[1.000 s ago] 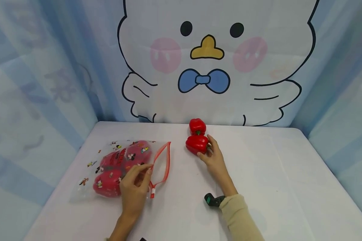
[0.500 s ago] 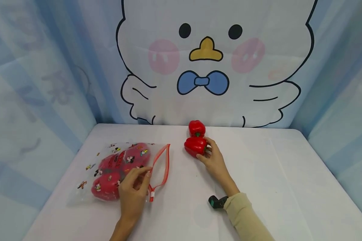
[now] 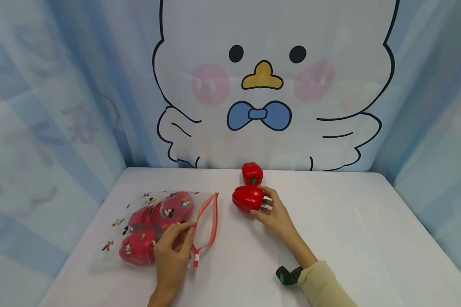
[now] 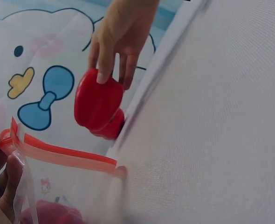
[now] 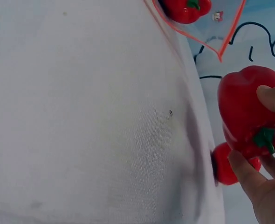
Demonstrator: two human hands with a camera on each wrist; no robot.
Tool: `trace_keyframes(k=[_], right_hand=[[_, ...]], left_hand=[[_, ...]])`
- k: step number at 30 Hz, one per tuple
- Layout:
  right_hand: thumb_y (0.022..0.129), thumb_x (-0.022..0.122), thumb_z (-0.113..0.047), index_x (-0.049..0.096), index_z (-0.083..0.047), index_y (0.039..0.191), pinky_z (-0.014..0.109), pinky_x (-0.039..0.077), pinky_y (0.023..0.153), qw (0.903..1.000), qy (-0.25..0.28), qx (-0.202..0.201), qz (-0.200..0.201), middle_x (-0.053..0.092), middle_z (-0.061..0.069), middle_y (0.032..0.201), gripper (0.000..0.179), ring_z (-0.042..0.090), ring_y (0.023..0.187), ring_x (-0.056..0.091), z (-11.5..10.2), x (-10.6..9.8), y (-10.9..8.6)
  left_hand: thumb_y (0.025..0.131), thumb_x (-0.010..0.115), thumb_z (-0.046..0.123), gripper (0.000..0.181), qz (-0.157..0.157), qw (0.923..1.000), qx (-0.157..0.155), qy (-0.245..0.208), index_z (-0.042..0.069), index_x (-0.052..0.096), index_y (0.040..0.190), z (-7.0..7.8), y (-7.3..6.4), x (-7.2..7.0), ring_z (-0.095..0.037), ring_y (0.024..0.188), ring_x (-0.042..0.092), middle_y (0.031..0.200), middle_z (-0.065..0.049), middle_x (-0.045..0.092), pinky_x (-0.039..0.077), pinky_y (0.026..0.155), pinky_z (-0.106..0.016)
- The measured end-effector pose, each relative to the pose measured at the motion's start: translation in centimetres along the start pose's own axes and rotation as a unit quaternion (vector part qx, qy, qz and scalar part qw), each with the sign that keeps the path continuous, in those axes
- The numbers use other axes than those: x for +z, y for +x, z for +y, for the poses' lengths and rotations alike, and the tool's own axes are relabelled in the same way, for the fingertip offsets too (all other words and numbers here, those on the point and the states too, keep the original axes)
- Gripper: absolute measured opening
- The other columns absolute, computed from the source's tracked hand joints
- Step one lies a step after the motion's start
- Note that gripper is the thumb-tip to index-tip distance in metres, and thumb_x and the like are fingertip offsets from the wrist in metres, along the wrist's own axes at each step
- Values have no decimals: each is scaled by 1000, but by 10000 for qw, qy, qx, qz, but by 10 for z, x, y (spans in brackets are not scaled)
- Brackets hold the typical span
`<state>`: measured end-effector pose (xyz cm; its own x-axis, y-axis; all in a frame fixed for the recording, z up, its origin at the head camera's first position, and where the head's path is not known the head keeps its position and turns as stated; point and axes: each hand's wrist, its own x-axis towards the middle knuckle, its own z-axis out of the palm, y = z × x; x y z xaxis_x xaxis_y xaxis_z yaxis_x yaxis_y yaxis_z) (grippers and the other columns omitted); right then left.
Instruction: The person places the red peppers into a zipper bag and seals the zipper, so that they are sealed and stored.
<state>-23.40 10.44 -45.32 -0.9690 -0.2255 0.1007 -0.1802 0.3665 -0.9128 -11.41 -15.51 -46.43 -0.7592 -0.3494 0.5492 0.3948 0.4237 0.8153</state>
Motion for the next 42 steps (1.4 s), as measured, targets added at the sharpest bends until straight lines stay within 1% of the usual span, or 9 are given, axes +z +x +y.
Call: trace_keyframes(k=[8, 11, 14, 17, 21, 25, 29, 36, 42], right_hand=[[87, 83, -11, 38, -13, 153, 48, 56, 105, 9997, 87, 143, -169, 52, 16, 151, 80, 38, 135, 56, -12, 9, -16], [85, 85, -11, 39, -14, 153, 45, 58, 103, 9995, 123, 188, -204, 54, 14, 149, 82, 35, 134, 57, -17, 15, -20], [83, 86, -9, 42, -15, 151, 45, 59, 102, 9994, 194, 205, -191, 57, 11, 146, 81, 33, 131, 59, -20, 19, -25], [83, 87, -9, 44, -14, 150, 46, 59, 100, 9992, 296, 159, -209, 58, 11, 144, 80, 31, 128, 60, -21, 24, -30], [83, 87, -9, 45, -12, 149, 45, 60, 99, 9980, 398, 115, -476, 57, 12, 144, 78, 30, 127, 60, -22, 31, -38], [85, 85, -11, 42, -10, 150, 45, 60, 100, 9961, 390, -24, -792, 56, 13, 146, 78, 31, 127, 59, -26, 36, -39], [87, 84, -16, 40, -11, 152, 48, 58, 102, 9938, 356, -247, -1026, 55, 12, 147, 78, 33, 129, 58, -31, 41, -36], [88, 84, -18, 40, -11, 152, 51, 58, 102, 9911, 454, -177, -1235, 54, 12, 147, 77, 32, 129, 57, -34, 49, -38], [89, 83, -17, 43, -15, 151, 48, 58, 103, 9889, 552, -314, -1341, 54, 10, 147, 73, 31, 128, 58, -37, 57, -40]], left_hand=[[91, 76, -4, 27, 101, 9999, 14, -108, 18, 78, 106, 3, 0, -2, -4, 57, 55, 82, 4, 66, 42, 43, -14], [90, 77, -4, 28, 147, 9999, 3, 12, 20, 79, 104, 4, 2, -2, -3, 62, 56, 82, 6, 65, 43, 46, -14], [90, 77, -4, 28, 54, 9997, -235, -8, 21, 78, 103, 6, 2, -1, -4, 61, 56, 82, 7, 65, 44, 47, -15], [90, 76, -3, 29, -48, 9977, -671, 7, 23, 78, 104, 8, 1, 0, -7, 60, 57, 83, 7, 65, 46, 46, -18], [90, 77, -3, 31, -13, 9934, -1089, 357, 25, 78, 102, 12, -3, 0, -8, 64, 58, 84, 8, 65, 47, 48, -19], [89, 78, -4, 32, 90, 9943, -942, 500, 25, 78, 101, 13, -3, -1, -7, 66, 58, 83, 10, 66, 46, 50, -18], [89, 76, -5, 32, 163, 9971, -716, 197, 24, 78, 103, 13, 1, -2, -8, 61, 57, 83, 8, 65, 46, 47, -17], [90, 76, -4, 32, 38, 9952, -955, 204, 25, 77, 104, 16, 1, -3, -8, 60, 57, 83, 8, 64, 47, 47, -18], [91, 75, -3, 31, -11, 9932, -1135, 255, 25, 77, 104, 18, 1, -3, -10, 59, 58, 84, 6, 65, 48, 47, -19]])
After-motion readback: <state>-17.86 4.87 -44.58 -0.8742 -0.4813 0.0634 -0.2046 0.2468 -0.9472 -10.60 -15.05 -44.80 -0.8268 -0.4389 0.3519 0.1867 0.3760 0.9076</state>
